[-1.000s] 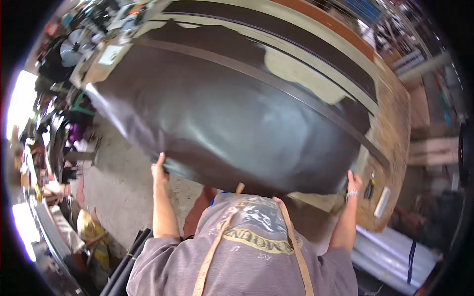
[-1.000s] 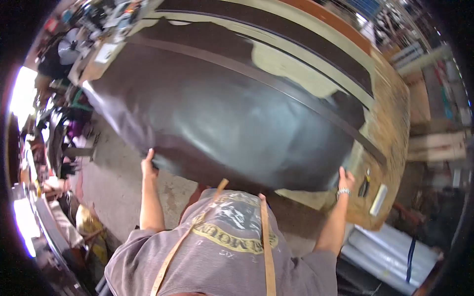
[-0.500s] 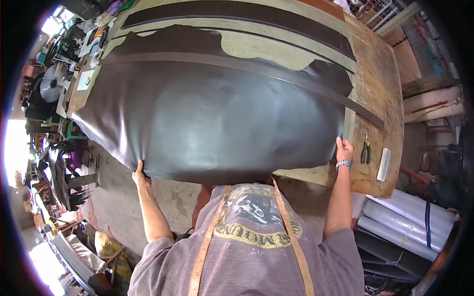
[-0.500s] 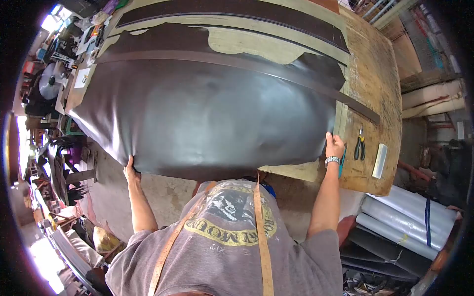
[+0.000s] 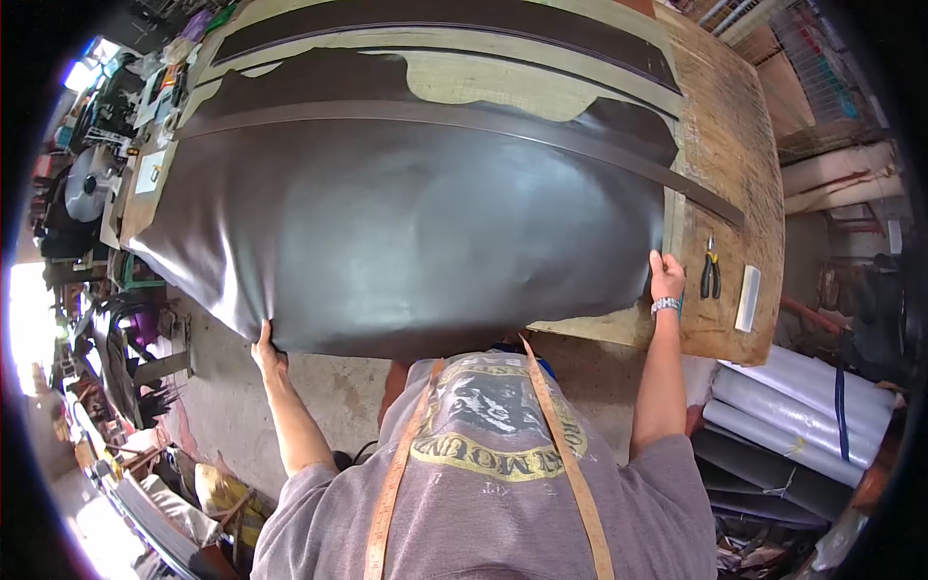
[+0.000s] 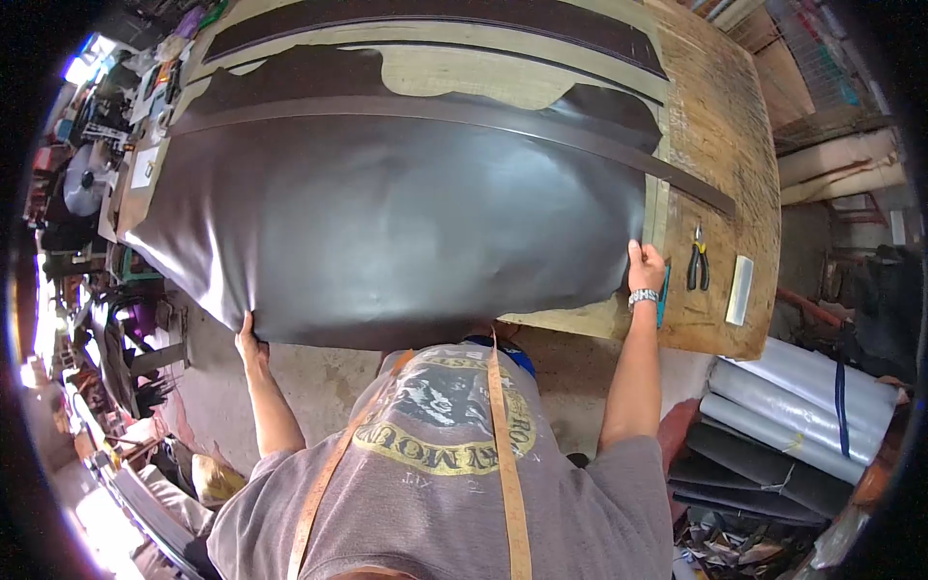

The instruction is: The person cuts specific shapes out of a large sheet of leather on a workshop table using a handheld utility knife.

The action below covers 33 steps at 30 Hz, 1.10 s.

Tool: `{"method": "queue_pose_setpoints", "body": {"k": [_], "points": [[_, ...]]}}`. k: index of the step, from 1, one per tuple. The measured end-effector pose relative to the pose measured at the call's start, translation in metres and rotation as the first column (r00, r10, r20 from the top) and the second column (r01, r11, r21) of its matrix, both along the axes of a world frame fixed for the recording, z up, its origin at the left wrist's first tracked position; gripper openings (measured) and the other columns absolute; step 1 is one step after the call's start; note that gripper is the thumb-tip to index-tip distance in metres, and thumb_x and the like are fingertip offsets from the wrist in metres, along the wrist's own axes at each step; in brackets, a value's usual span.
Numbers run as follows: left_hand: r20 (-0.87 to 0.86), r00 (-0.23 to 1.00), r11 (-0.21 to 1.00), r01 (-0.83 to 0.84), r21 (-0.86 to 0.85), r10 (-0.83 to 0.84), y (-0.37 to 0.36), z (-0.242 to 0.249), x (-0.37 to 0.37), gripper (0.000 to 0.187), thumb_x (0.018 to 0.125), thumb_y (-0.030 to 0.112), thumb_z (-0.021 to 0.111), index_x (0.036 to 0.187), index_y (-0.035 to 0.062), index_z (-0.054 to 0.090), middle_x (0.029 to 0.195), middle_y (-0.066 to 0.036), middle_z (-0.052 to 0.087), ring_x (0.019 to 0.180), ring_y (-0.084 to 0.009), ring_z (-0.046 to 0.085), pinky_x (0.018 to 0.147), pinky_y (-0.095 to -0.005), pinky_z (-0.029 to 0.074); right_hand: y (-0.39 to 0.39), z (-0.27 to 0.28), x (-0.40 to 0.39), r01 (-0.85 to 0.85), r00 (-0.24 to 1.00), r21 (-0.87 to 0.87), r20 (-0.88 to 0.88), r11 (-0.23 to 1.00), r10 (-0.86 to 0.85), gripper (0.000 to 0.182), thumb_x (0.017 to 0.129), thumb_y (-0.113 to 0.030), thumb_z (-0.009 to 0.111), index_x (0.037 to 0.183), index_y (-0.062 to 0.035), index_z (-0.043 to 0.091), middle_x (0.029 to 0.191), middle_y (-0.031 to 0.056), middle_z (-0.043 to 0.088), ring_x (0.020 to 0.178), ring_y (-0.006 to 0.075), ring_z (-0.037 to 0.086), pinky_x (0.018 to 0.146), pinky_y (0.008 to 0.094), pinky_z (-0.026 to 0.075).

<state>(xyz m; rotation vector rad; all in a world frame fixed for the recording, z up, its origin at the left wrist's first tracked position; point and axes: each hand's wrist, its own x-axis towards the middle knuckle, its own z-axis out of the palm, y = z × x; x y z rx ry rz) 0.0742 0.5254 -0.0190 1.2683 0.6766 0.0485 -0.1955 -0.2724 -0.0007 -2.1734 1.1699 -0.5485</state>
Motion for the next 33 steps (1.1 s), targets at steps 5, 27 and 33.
{"method": "queue_pose_setpoints", "body": {"k": [5, 27, 33], "points": [[-0.002, 1.0, 0.999, 0.02, -0.039, -0.021, -0.005, 0.008, -0.001, 0.06, 0.086, 0.009, 0.081, 0.136, -0.0101, 0.051, 0.13, -0.021, 0.061, 0.114, -0.0327, 0.063, 0.1, -0.0457, 0.053, 0.005, 0.004, -0.003, -0.001, 1.0, -0.008, 0.014, 1.0, 0.001, 0.052, 0.093, -0.038, 0.071, 0.07, -0.0007, 0.044, 0.062, 0.0073, 0.037, 0.06, 0.017, 0.036, 0.058, 0.0353, 0.037], [-0.125, 0.992, 0.998, -0.023, 0.065, 0.031, 0.007, -0.003, -0.006, 0.052, 0.086, 0.018, 0.083, 0.126, -0.005, 0.059, 0.126, -0.017, 0.065, 0.113, -0.0299, 0.065, 0.097, -0.0431, 0.054, 0.013, 0.008, -0.005, -0.003, 0.999, 0.069, 0.053, 0.998, -0.001, 0.043, 0.094, -0.036, 0.071, 0.078, 0.0014, 0.058, 0.066, 0.007, 0.052, 0.064, 0.0162, 0.048, 0.063, 0.0358, 0.042], [-0.32, 0.937, 0.557, 0.191, 0.809, 0.142, 0.019, -0.042, 0.002, 0.063, 0.092, 0.048, 0.072, 0.122, -0.0058, 0.06, 0.12, -0.022, 0.065, 0.108, -0.0355, 0.063, 0.095, -0.0483, 0.051, -0.002, 0.008, -0.07, 0.259, 0.963, -0.247, -0.013, 0.934, -0.27, 0.029, 0.089, -0.028, 0.073, 0.106, -0.0044, 0.067, 0.095, 0.0149, 0.066, 0.094, 0.0302, 0.061, 0.085, 0.0425, 0.049]]}}
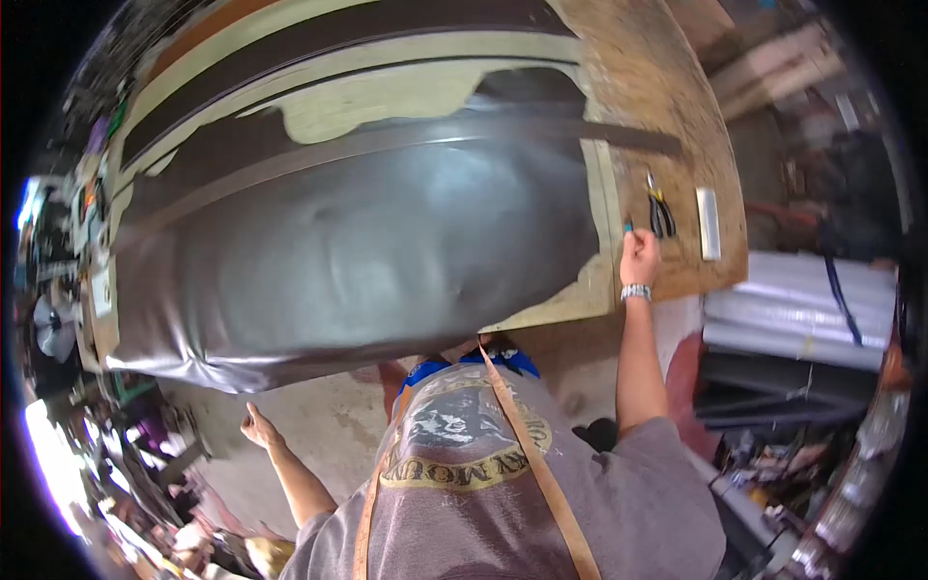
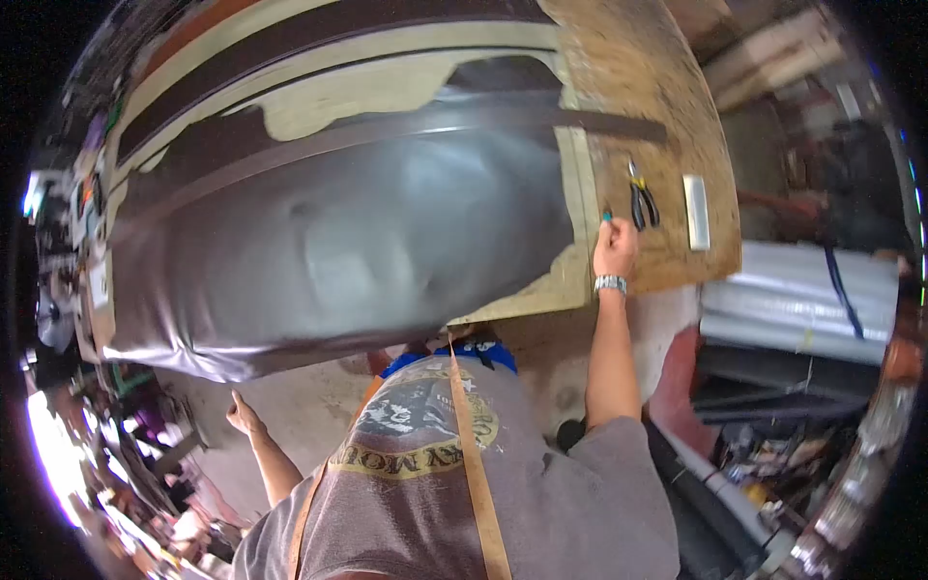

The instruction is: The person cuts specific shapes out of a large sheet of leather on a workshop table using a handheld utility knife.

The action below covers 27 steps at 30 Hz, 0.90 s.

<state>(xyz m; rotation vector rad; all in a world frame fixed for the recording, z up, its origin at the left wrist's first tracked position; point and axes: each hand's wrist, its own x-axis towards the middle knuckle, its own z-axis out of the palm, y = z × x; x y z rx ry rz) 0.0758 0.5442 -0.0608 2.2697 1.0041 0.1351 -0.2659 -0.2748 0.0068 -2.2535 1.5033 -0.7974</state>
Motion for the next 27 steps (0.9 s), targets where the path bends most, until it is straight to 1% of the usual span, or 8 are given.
{"method": "queue_pose_setpoints", "body": {"k": [1, 3, 7, 15, 21, 25, 26, 27], "points": [[0.032, 0.999, 0.952, 0.027, 0.306, -0.038, -0.013, 0.015, -0.003, 0.067, 0.092, 0.053, 0.069, 0.123, -0.0069, 0.06, 0.123, -0.023, 0.064, 0.112, -0.0377, 0.062, 0.1, -0.0486, 0.049, -0.003, -0.006, -0.015, 0.024, 0.997, -0.102, -0.064, 0.995, -0.031, 0.033, 0.089, -0.028, 0.072, 0.112, -0.0053, 0.067, 0.104, 0.0167, 0.067, 0.103, 0.0338, 0.062, 0.09, 0.0454, 0.049], [0.04, 0.964, 0.836, 0.208, 0.508, -0.264, -0.076, 0.052, 0.019, 0.078, 0.094, 0.06, 0.06, 0.132, -0.0081, 0.057, 0.135, -0.027, 0.059, 0.127, -0.0405, 0.054, 0.112, -0.0459, 0.04, -0.003, -0.009, -0.03, 0.133, 0.947, -0.171, -0.268, 0.976, -0.176, 0.042, 0.089, -0.03, 0.07, 0.123, -0.0059, 0.063, 0.119, 0.0186, 0.062, 0.115, 0.039, 0.055, 0.097, 0.0515, 0.045], [-0.074, 0.81, 0.573, 0.472, 0.67, -0.581, -0.19, 0.05, 0.089, 0.077, 0.096, 0.062, 0.052, 0.146, 0.0038, 0.05, 0.153, -0.027, 0.042, 0.144, -0.0393, 0.037, 0.119, -0.0533, 0.028, -0.013, -0.011, -0.058, 0.171, 0.908, -0.114, -0.367, 0.979, -0.201, 0.054, 0.092, -0.037, 0.066, 0.134, -0.0042, 0.058, 0.129, 0.0221, 0.056, 0.124, 0.0429, 0.048, 0.103, 0.0563, 0.041], [-0.096, 0.329, 0.22, 0.795, 0.566, -0.939, -0.556, 0.081, 0.026, 0.068, 0.094, 0.057, 0.058, 0.15, 0.0188, 0.047, 0.16, -0.012, 0.037, 0.149, -0.042, 0.026, 0.118, -0.0613, 0.022, 0.002, 0.002, -0.062, -0.12, 0.926, -0.034, -0.365, 0.992, 0.099, 0.043, 0.09, -0.037, 0.07, 0.122, -0.0082, 0.064, 0.117, 0.0156, 0.058, 0.113, 0.036, 0.052, 0.092, 0.0509, 0.042], [-0.132, -0.11, -0.159, 0.877, 0.453, -0.985, -0.736, 0.088, -0.105, 0.08, 0.093, 0.058, 0.059, 0.156, 0.0134, 0.037, 0.164, -0.016, 0.03, 0.153, -0.0408, 0.019, 0.123, -0.0588, 0.017, -0.02, -0.006, -0.071, -0.138, 0.957, 0.151, -0.233, 0.979, 0.171, 0.026, 0.084, -0.022, 0.076, 0.1, -0.009, 0.061, 0.097, 0.0121, 0.06, 0.098, 0.0352, 0.057, 0.083, 0.0484, 0.045], [0.041, -0.404, -0.373, 0.875, 0.308, -0.914, -0.764, 0.082, -0.152, 0.075, 0.095, 0.058, 0.056, 0.153, 0.0122, 0.043, 0.164, -0.017, 0.03, 0.154, -0.0387, 0.019, 0.124, -0.053, 0.018, -0.051, -0.011, -0.082, -0.246, 0.967, 0.576, 0.097, 0.78, 0.234, 0.02, 0.086, -0.012, 0.075, 0.098, -0.0062, 0.06, 0.081, 0.0057, 0.061, 0.075, 0.0217, 0.059, 0.069, 0.0365, 0.049], [0.146, -0.459, -0.388, 0.852, 0.351, -0.876, -0.764, 0.078, -0.143, 0.065, 0.094, 0.048, 0.062, 0.145, 0.0096, 0.052, 0.157, -0.019, 0.04, 0.149, -0.0392, 0.03, 0.121, -0.0516, 0.027, -0.058, 0.002, -0.079, -0.284, 0.959, 0.671, 0.199, 0.685, 0.203, 0.019, 0.087, -0.009, 0.075, 0.099, -0.0054, 0.061, 0.078, 0.0036, 0.061, 0.071, 0.0174, 0.059, 0.065, 0.0332, 0.049], [0.172, -0.386, -0.32, 0.893, 0.317, -0.906, -0.767, 0.081, -0.126, 0.061, 0.093, 0.045, 0.065, 0.141, 0.0087, 0.054, 0.154, -0.018, 0.043, 0.146, -0.0393, 0.034, 0.118, -0.0513, 0.03, -0.063, 0.014, -0.076, -0.365, 0.925, 0.724, 0.351, 0.585, 0.144, 0.018, 0.088, -0.007, 0.074, 0.102, -0.005, 0.062, 0.082, 0.0015, 0.062, 0.073, 0.0132, 0.058, 0.066, 0.0304, 0.048]]}}
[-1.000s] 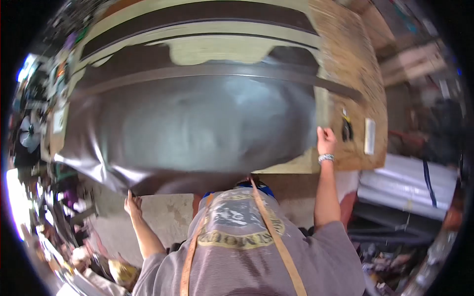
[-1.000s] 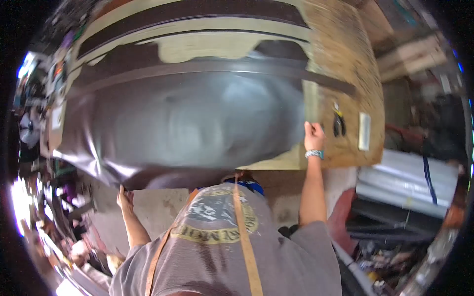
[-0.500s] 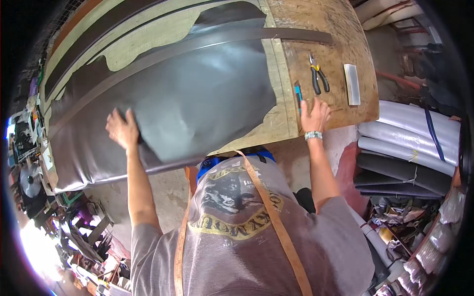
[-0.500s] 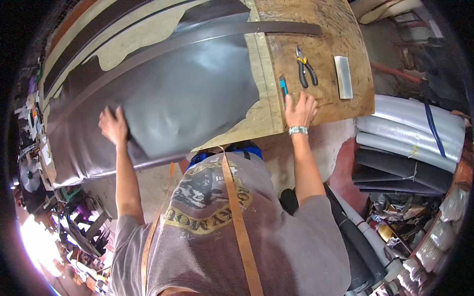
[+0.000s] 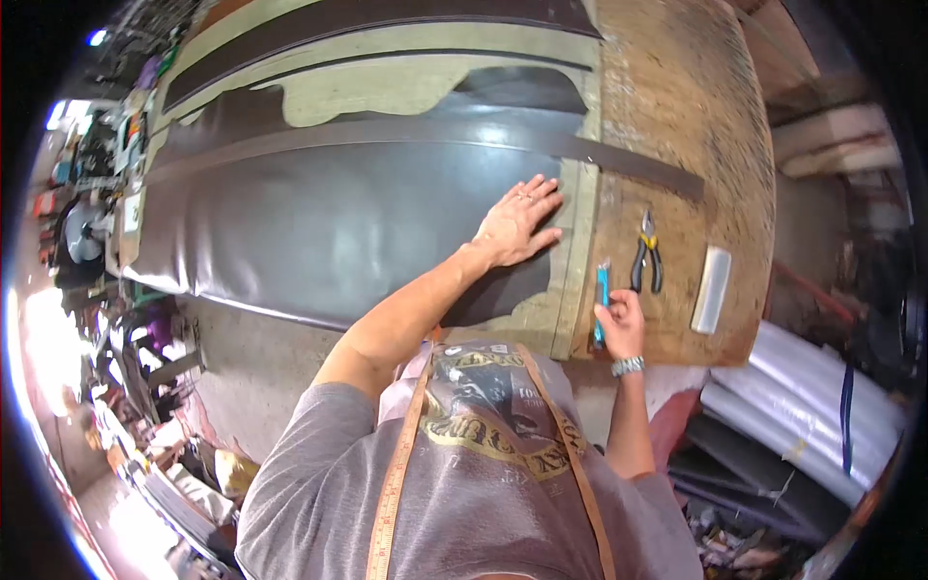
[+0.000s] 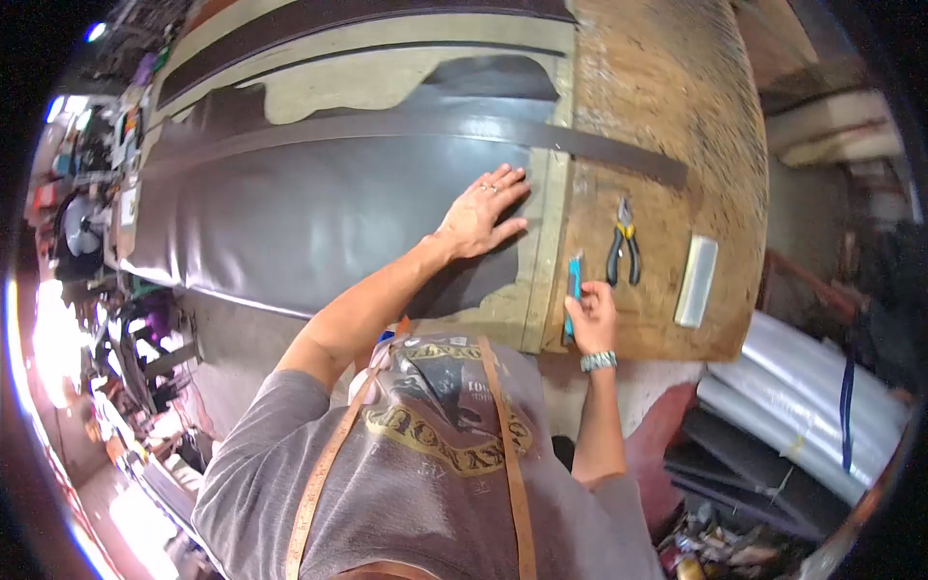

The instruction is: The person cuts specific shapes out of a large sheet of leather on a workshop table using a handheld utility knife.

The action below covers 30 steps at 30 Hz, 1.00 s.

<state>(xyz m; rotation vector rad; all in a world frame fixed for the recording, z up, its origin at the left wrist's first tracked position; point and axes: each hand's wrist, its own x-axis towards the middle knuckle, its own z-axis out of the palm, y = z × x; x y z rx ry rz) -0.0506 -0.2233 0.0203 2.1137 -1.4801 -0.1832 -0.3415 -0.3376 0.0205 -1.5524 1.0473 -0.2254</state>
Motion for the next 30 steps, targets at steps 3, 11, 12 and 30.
{"method": "queue_pose_setpoints", "body": {"k": [3, 11, 12, 30], "points": [[0.045, 0.937, 0.935, -0.34, -0.104, 0.346, 0.001, 0.016, 0.065, 0.051, 0.085, 0.034, 0.075, 0.125, 0.0053, 0.061, 0.138, -0.018, 0.054, 0.131, -0.0396, 0.049, 0.108, -0.0505, 0.041, -0.024, 0.027, 0.008, -0.122, 0.992, 0.187, 0.047, 0.975, 0.115, 0.027, 0.09, -0.004, 0.073, 0.116, -0.0034, 0.065, 0.096, 0.0003, 0.069, 0.084, 0.0099, 0.062, 0.073, 0.0275, 0.051], [0.258, 0.922, 0.954, -0.3, 0.0, 0.29, 0.004, -0.008, 0.115, 0.08, 0.081, 0.059, 0.072, 0.136, 0.003, 0.056, 0.136, -0.017, 0.054, 0.131, -0.0369, 0.047, 0.117, -0.0501, 0.033, -0.071, 0.061, 0.044, -0.147, 0.968, 0.622, 0.249, 0.77, -0.016, 0.035, 0.102, -0.017, 0.059, 0.126, 0.0078, 0.062, 0.097, 0.0159, 0.07, 0.084, 0.0257, 0.07, 0.074, 0.0354, 0.058], [0.243, 0.926, 0.955, -0.297, -0.008, 0.29, 0.006, -0.001, 0.118, 0.082, 0.08, 0.058, 0.073, 0.137, 0.0021, 0.055, 0.135, -0.017, 0.055, 0.131, -0.036, 0.047, 0.117, -0.0501, 0.033, -0.069, 0.059, 0.048, -0.149, 0.964, 0.531, 0.266, 0.834, 0.003, 0.035, 0.102, -0.021, 0.058, 0.124, 0.0065, 0.063, 0.097, 0.0148, 0.07, 0.085, 0.0241, 0.07, 0.074, 0.0334, 0.057], [0.117, 0.953, 0.959, -0.282, -0.003, 0.28, 0.013, 0.001, 0.12, 0.064, 0.097, 0.053, 0.058, 0.139, 0.0042, 0.05, 0.134, -0.012, 0.049, 0.132, -0.0318, 0.043, 0.122, -0.0467, 0.028, -0.053, 0.0, 0.055, -0.053, 0.987, -0.154, -0.156, 0.987, 0.029, 0.047, 0.104, -0.042, 0.049, 0.123, -0.002, 0.066, 0.103, 0.0123, 0.067, 0.085, 0.0228, 0.066, 0.078, 0.0346, 0.056]]}}
